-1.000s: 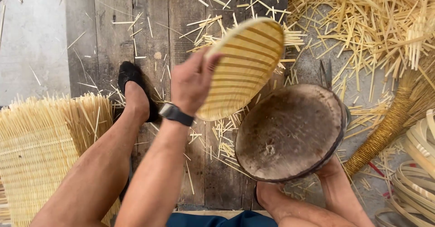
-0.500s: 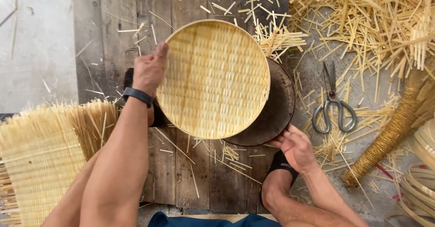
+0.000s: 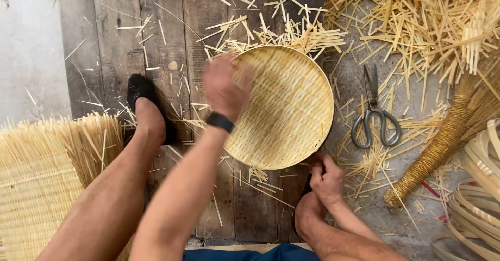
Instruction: Weaving and trimming a circular bamboo basket base using strips of bamboo, a circular hoop, and large scissors.
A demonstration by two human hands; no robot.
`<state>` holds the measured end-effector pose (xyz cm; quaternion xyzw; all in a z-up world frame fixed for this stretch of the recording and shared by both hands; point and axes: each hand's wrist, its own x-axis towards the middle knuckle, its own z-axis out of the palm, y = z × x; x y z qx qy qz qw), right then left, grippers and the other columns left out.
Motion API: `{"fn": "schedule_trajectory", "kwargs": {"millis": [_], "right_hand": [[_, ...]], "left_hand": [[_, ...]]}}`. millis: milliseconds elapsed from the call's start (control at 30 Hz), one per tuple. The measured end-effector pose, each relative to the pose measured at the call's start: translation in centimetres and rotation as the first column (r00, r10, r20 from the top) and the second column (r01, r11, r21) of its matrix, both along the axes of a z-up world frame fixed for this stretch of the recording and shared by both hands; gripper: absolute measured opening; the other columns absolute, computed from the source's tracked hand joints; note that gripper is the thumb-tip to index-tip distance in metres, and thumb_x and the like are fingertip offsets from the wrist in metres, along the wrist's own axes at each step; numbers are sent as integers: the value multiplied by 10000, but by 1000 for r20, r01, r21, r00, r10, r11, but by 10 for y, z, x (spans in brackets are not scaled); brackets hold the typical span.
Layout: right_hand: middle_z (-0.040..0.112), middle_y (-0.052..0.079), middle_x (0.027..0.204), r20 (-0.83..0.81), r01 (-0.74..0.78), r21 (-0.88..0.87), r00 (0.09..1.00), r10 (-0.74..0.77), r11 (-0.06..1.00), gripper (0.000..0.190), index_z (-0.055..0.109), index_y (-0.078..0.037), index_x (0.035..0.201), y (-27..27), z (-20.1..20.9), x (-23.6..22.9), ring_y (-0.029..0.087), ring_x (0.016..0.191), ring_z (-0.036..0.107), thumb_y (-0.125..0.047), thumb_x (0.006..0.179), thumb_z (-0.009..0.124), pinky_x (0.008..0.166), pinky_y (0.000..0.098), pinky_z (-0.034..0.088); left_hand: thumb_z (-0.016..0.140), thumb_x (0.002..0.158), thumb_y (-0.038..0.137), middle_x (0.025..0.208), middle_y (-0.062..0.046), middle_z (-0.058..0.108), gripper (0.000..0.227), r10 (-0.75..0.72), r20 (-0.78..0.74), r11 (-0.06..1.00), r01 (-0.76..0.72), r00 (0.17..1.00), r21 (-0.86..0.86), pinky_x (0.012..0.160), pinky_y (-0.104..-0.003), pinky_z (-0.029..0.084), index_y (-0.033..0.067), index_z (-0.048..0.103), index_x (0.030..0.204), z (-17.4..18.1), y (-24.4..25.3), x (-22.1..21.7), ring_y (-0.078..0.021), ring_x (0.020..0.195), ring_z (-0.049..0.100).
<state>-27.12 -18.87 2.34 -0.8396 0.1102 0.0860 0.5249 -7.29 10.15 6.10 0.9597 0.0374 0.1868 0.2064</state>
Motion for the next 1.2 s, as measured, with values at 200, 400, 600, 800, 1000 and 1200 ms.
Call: {"fn": "schedule_trajectory", "kwargs": {"millis": [200,400,600,800,1000,1200], "right_hand": [[692,160,740,15,-103,-385,993,118,917,90,671,-92,861,-1,-21,-9,368,695,694,-178,871,694,624,459,538],[709,167,844,216,-56,-318,968,130,946,108,682,-94,974,10,-1,2,402,757,678,-116,915,595,637,476,530],[682,175,805,185,-60,-377,973,139,924,91,685,-104,931,12,-3,-3,412,743,660,-133,888,611,638,490,521],[684,159,801,119,-68,-434,984,132,899,81,677,-118,897,14,-10,-6,396,718,655,-153,915,607,629,487,511],[681,151,789,116,-59,-501,984,135,863,73,676,-124,882,10,-27,-11,405,731,652,-182,906,638,639,498,505],[681,138,763,-68,-137,-575,990,120,807,81,699,-108,903,2,-37,-9,335,663,682,-142,884,628,635,456,536]], "left_hand": [[519,1009,437,1655,-237,306,695,-514,-461,833,548,723,-69,1285,-531,140,23,373,1548,5,-140,-144,-356,1569,210],[584,857,114,1621,-217,353,674,-518,-586,812,574,623,-108,1276,-525,165,34,437,1509,32,-82,-162,-362,1544,265],[549,893,22,1628,-202,346,665,-642,-528,591,797,556,121,1265,-480,204,60,412,1542,0,18,-155,-319,1519,313],[580,840,-96,1606,-95,427,722,-457,-470,688,635,755,351,1268,-427,274,155,468,1508,-29,148,-72,-244,1500,386],[577,847,-61,1475,-142,579,549,-67,-335,805,249,940,538,1152,-416,374,96,622,1371,-58,268,18,-283,1354,523],[569,934,-1,1447,-123,612,399,209,-402,970,-137,892,200,1159,-382,380,70,657,1317,-45,308,42,-318,1386,507]]}}
